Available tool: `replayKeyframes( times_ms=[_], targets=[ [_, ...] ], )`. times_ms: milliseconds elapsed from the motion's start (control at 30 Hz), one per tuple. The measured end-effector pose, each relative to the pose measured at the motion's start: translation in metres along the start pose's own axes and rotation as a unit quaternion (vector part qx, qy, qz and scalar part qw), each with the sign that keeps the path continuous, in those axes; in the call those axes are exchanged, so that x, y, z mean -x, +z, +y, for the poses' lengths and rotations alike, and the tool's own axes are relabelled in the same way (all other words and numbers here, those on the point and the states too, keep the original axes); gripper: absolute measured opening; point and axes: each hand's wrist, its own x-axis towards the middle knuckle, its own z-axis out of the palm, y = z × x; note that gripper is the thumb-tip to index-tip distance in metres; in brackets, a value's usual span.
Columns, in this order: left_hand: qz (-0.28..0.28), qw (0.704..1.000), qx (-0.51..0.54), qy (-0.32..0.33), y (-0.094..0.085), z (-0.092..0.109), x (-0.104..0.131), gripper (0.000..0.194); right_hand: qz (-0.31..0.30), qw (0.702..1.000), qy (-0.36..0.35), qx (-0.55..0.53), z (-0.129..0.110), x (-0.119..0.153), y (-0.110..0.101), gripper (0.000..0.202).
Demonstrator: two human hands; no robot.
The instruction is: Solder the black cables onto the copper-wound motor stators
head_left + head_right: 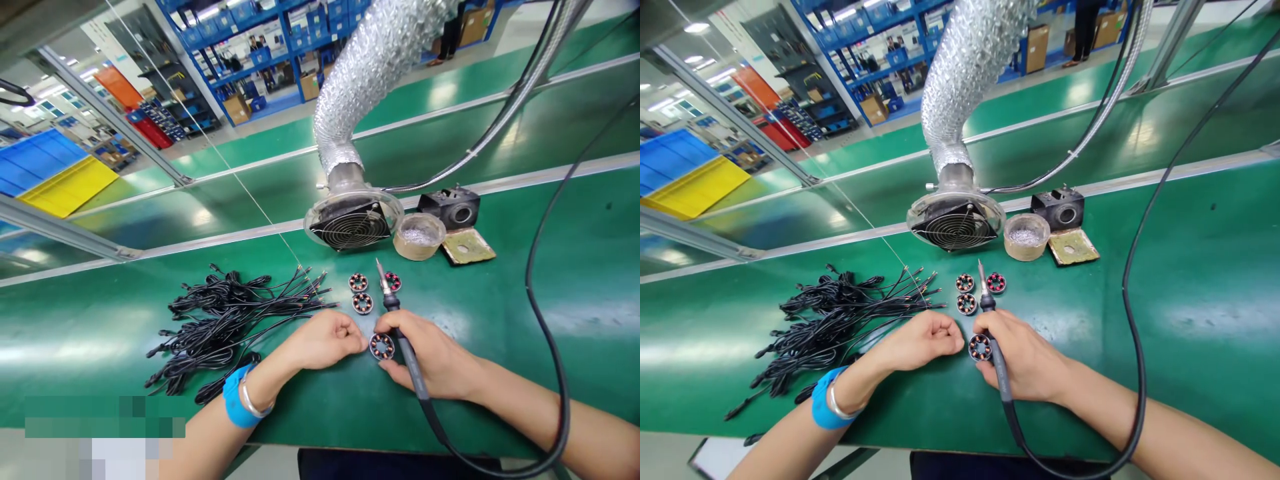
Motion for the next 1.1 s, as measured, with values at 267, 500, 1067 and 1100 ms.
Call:
replayKeyframes(
  times_ms=[267,500,1067,1100],
  targets=[
    [0.017,0.997,0.071,-0.018,0.01,-0.002,0.001,0.026,-0.001,1.0,0.002,0.001,-0.003,-0.002,-0.003,0.039],
    [0.032,0.996,0.085,-0.002,0.031,-0.016,0.009,0.026,-0.007,1.0,0.004,0.019,0.007,0.007,0.004,0.039],
    [0.391,0.819,-0.413,0.075,-0.036,-0.047,0.07,0.02,0.01,0.995,0.019,0.092,0.018,0.011,0.0,0.041],
    [0.397,0.818,-0.404,0.097,-0.03,-0.046,0.072,0.02,0.017,0.996,0.016,0.082,0.012,0.009,-0.002,0.042]
  ],
)
